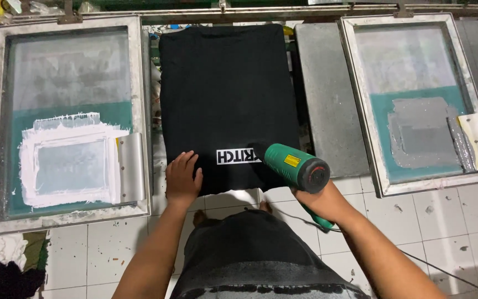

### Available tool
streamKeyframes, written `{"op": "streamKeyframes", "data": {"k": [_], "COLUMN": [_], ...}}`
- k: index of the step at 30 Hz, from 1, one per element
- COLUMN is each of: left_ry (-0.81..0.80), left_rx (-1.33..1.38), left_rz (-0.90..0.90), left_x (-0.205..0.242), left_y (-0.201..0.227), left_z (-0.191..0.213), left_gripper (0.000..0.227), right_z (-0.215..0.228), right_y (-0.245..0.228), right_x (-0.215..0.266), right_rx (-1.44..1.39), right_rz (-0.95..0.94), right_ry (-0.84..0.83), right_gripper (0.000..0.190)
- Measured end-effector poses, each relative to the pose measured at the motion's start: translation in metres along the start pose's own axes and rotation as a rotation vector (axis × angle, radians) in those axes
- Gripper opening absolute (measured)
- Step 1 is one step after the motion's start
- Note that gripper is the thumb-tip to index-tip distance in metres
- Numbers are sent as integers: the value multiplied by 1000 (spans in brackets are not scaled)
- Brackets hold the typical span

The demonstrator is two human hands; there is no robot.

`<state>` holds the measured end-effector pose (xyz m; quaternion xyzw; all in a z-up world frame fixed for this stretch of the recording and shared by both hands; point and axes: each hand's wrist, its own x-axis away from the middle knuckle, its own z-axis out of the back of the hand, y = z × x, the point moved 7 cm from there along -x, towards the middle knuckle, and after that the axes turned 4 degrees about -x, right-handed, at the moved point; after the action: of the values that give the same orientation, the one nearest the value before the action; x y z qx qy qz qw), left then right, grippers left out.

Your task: The person uses a green heat gun to dry a white printed design on a black t-shirt laid flat on a work table. The person holds the t-shirt in place with one hand while moving the heat gun over the design with the other.

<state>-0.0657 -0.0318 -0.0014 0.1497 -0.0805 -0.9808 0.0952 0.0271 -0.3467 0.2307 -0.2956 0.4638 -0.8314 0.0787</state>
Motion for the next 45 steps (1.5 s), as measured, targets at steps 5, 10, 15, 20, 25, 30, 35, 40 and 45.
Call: {"op": "streamKeyframes", "data": {"k": [5,10,15,20,25,30,35,40,45], "left_ry": [-18,-74,-88,-50,-65,-41,-41,-76,-65], "left_rx": [-9,27,16,-1,-10,3,-19,-10,-37], "left_rz": [6,26,24,23,32,30,25,32,26], "left_x": [0,-1,0,0,0,0,0,-3,-1], "left_y": [0,-1,-2,-1,-3,0,1,3,2], "left_z": [1,2,-3,-2,-5,1,2,6,2], "left_gripper": [37,35,36,36,36,35,36,36,36], "right_z": [-2,-8,-12,-15,-15,-10,-6,2,-4], "right_y": [0,-2,-10,37,36,32,29,46,-5], "right_x": [-3,-3,-3,-14,-18,-19,-17,-17,-13], "right_rx": [53,88,133,150,161,178,197,191,177], "right_rz": [-5,-5,-56,-55,-76,-81,-86,-91,-61], "right_ry": [-12,-28,-48,-44,-50,-26,-2,22,-50], "right_gripper": [42,40,35,34,30,32,34,33,41]}}
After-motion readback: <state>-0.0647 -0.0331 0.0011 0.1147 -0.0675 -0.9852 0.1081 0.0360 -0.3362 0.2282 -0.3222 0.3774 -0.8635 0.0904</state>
